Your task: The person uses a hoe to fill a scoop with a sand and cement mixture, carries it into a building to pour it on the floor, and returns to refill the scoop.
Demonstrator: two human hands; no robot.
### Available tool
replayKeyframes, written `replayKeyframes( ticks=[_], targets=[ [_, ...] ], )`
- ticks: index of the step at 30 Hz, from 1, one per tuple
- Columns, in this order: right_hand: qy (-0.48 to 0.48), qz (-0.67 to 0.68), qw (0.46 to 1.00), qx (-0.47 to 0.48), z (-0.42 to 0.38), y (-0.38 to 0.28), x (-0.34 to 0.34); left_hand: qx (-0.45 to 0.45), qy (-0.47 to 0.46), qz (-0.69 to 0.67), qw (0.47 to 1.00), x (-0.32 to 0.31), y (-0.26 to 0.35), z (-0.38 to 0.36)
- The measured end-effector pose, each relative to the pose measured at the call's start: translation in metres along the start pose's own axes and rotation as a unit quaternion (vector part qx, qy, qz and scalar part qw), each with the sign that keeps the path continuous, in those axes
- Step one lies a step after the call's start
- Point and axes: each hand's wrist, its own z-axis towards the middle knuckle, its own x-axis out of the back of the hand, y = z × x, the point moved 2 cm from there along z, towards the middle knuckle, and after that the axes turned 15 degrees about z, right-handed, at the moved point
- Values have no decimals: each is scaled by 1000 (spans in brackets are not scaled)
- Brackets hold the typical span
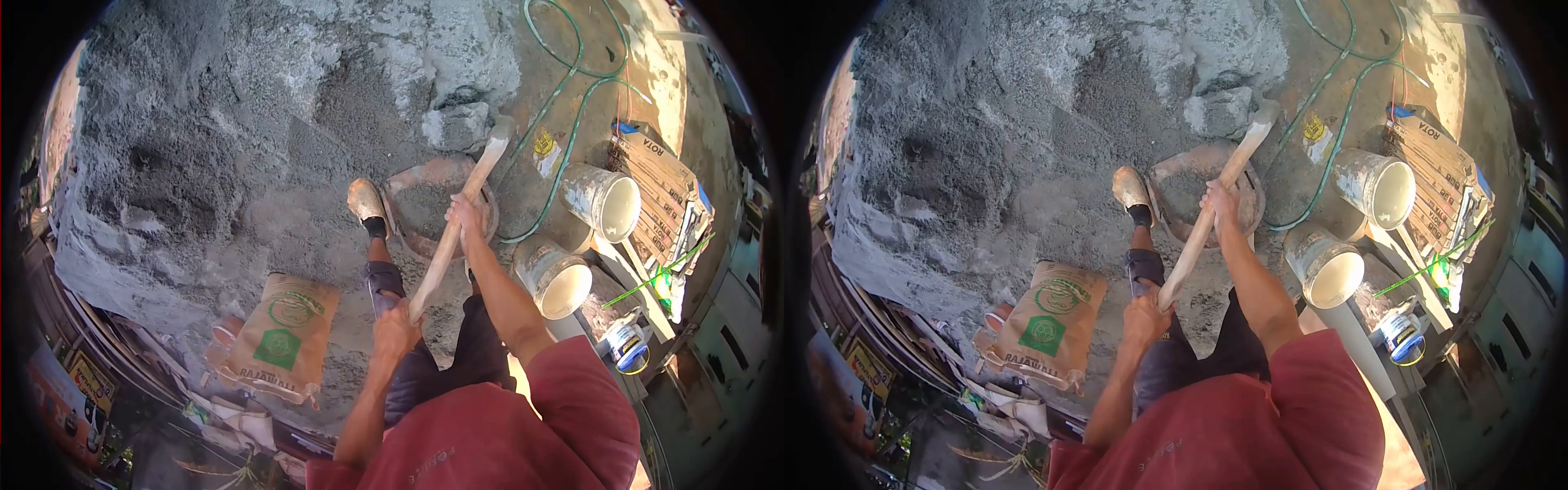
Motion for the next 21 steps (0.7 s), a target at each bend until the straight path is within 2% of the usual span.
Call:
replayKeyframes(
  ticks=[3, 5, 7, 10, 11, 14, 18, 19, 21],
  targets=[
    [56, -61, 996, 14, -77, 35, 21, 31, -8, -10, 999, -42, -35, -76],
    [34, -81, 996, 1, -116, 60, 41, 43, 12, -12, 999, -54, -58, -114],
    [28, -47, 997, -62, -136, 85, 66, 54, 16, -5, 998, -80, -96, -140],
    [15, -19, 998, -57, -159, 79, 72, 48, 43, -2, 998, -101, -111, -154],
    [17, -25, 999, -43, -174, 58, 57, 34, 64, -7, 997, -102, -111, -149],
    [-45, -28, 998, 42, -158, 11, 36, 9, 113, -40, 993, -107, -83, -118],
    [-134, -65, 978, 143, -135, -89, -56, -40, 199, -134, 970, -80, -8, -39],
    [-145, -90, 966, 194, -116, -108, -75, -44, 224, -169, 959, -76, 13, -15],
    [-175, -128, 944, 248, -95, -142, -120, -29, 218, -199, 955, -50, 55, 19]
  ],
)
